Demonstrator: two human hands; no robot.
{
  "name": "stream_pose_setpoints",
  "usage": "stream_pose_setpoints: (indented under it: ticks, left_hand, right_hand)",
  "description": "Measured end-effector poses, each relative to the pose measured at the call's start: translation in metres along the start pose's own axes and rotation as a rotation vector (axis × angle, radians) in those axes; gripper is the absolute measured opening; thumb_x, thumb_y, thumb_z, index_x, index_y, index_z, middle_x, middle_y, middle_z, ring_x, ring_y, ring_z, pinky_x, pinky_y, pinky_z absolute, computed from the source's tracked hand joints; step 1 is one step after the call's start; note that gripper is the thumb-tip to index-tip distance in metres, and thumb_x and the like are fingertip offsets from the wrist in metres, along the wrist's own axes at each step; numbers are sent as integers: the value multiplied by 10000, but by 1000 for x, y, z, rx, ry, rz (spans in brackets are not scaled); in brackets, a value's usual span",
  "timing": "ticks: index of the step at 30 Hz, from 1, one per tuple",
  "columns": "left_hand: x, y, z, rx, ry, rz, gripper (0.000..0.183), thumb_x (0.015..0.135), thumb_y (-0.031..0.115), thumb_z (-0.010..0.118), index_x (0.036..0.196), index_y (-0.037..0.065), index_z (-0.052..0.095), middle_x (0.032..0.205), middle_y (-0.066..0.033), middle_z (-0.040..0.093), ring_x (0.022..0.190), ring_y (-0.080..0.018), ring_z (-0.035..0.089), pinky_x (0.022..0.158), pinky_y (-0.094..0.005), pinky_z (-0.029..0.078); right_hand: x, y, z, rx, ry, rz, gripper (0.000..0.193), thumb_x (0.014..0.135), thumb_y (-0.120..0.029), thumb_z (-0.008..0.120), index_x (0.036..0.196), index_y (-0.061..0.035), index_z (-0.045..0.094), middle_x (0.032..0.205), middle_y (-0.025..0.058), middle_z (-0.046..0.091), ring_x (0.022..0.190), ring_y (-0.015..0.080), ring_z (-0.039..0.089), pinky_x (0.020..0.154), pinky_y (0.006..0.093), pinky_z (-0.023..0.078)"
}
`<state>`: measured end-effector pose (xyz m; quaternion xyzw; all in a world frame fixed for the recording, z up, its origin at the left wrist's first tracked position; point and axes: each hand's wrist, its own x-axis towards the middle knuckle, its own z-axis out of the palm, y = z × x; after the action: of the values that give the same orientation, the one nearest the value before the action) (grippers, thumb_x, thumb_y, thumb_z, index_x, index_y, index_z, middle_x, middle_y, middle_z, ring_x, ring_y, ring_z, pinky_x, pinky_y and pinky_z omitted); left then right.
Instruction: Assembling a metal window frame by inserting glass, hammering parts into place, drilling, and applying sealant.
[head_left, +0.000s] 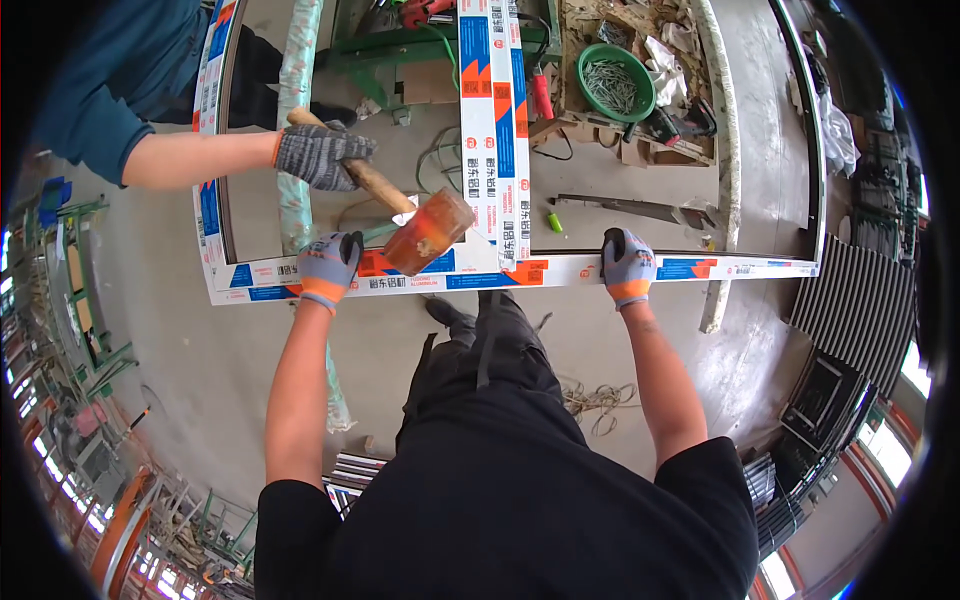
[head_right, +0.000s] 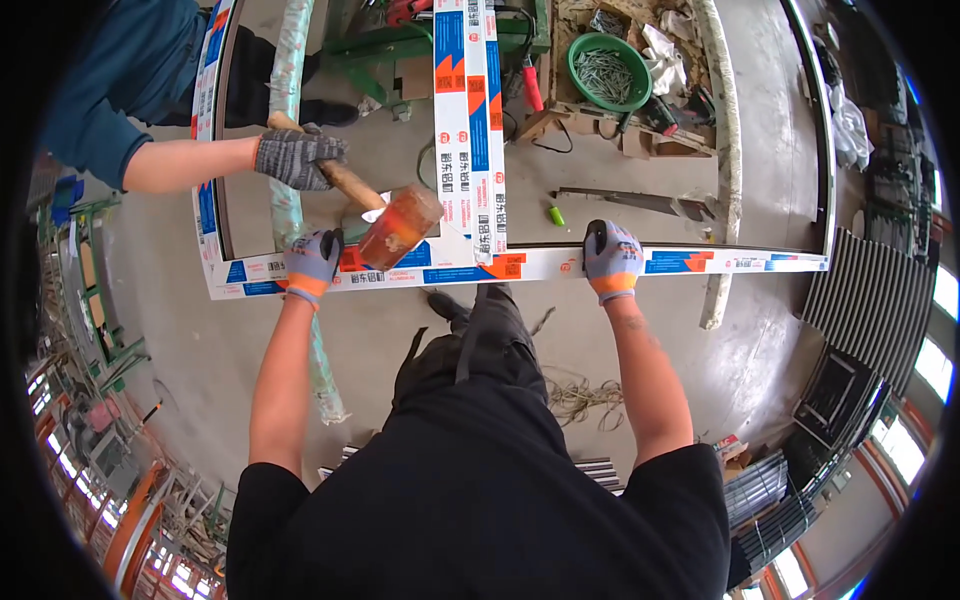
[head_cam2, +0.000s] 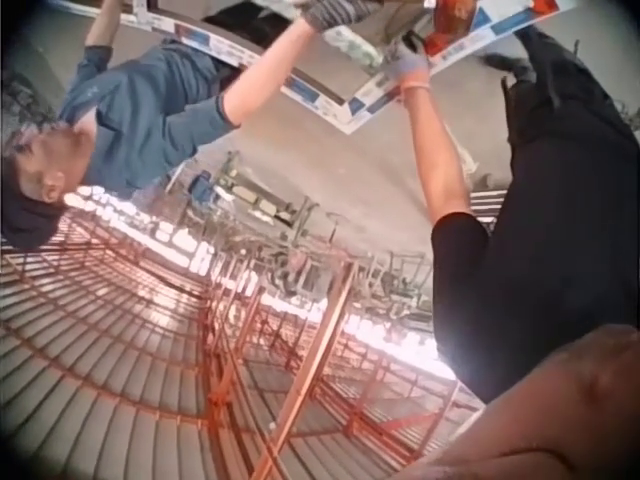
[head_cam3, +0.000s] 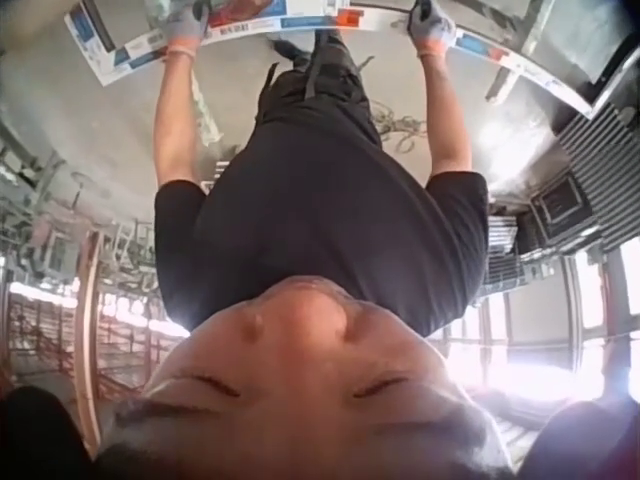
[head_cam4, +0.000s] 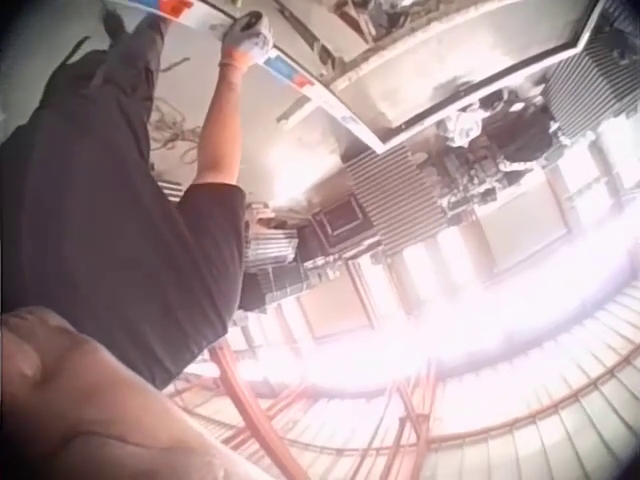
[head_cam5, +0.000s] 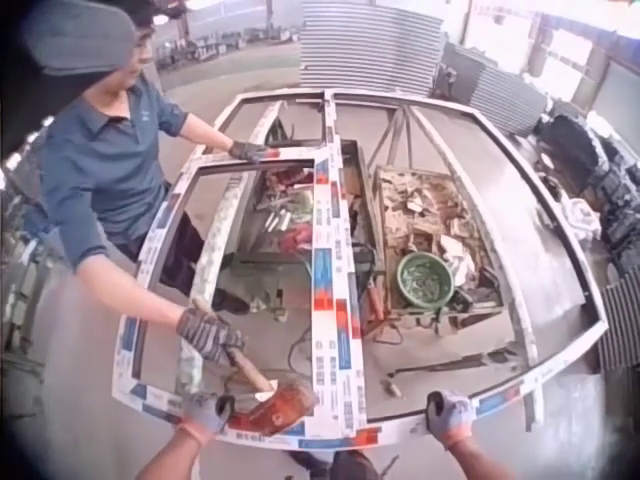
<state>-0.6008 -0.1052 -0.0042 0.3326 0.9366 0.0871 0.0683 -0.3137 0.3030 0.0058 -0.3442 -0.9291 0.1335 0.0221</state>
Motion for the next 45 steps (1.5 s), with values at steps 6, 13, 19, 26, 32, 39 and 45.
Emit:
stream_pose_setpoints:
  ticks: [6,13,19,26,32,39,45]
  left_hand:
    - [-4,6,-8,35,-111,-57,299,890,373,586,860,90,680,853,-133,687,794,-333,661,713,-453,508]
    - [-2,11,-10,7,-67,-45,314,884,368,590,886,75,701,901,-142,704,843,-317,669,765,-438,516]
    - [4,0,-11,-11,-113,-87,316,884,392,591,924,97,698,901,-130,705,865,-317,666,785,-442,513]
    - [2,8,-6,11,-168,-157,352,896,442,563,910,118,697,887,-139,697,895,-326,659,770,-463,491]
    - [8,10,-14,-8,-80,-115,333,879,425,585,778,131,706,765,-107,701,727,-326,672,668,-459,499]
    - [11,7,-16,-29,-123,-152,363,884,440,568,783,118,701,780,-110,703,748,-324,673,684,-459,498]
    - [16,13,-19,-37,-219,-187,361,896,433,550,838,114,709,844,-125,711,829,-323,678,753,-452,499]
  right_hand:
    - [2,1,0,44,43,-28,156,862,-223,630,948,-98,670,867,162,669,843,366,641,763,452,505]
    - [7,-5,-5,8,-37,52,156,859,-230,627,924,-100,680,892,133,679,856,336,645,778,424,505]
    - [75,-105,-48,502,89,-162,218,825,-128,694,1016,-25,673,924,147,672,872,312,653,789,386,513]
    - [117,-270,-41,69,-729,-441,1091,711,-496,782,1462,89,250,1114,265,646,1042,374,644,937,410,475]
    - [117,-261,-24,66,-715,-395,865,815,-285,653,1489,35,214,986,232,695,905,359,687,824,425,515]
    - [90,-202,-61,116,-670,-354,485,867,-457,627,1137,-57,584,849,200,692,801,371,681,736,446,521]
    - [55,-165,-85,122,-415,37,501,849,-554,654,1009,-80,628,787,209,681,776,405,662,695,485,505]
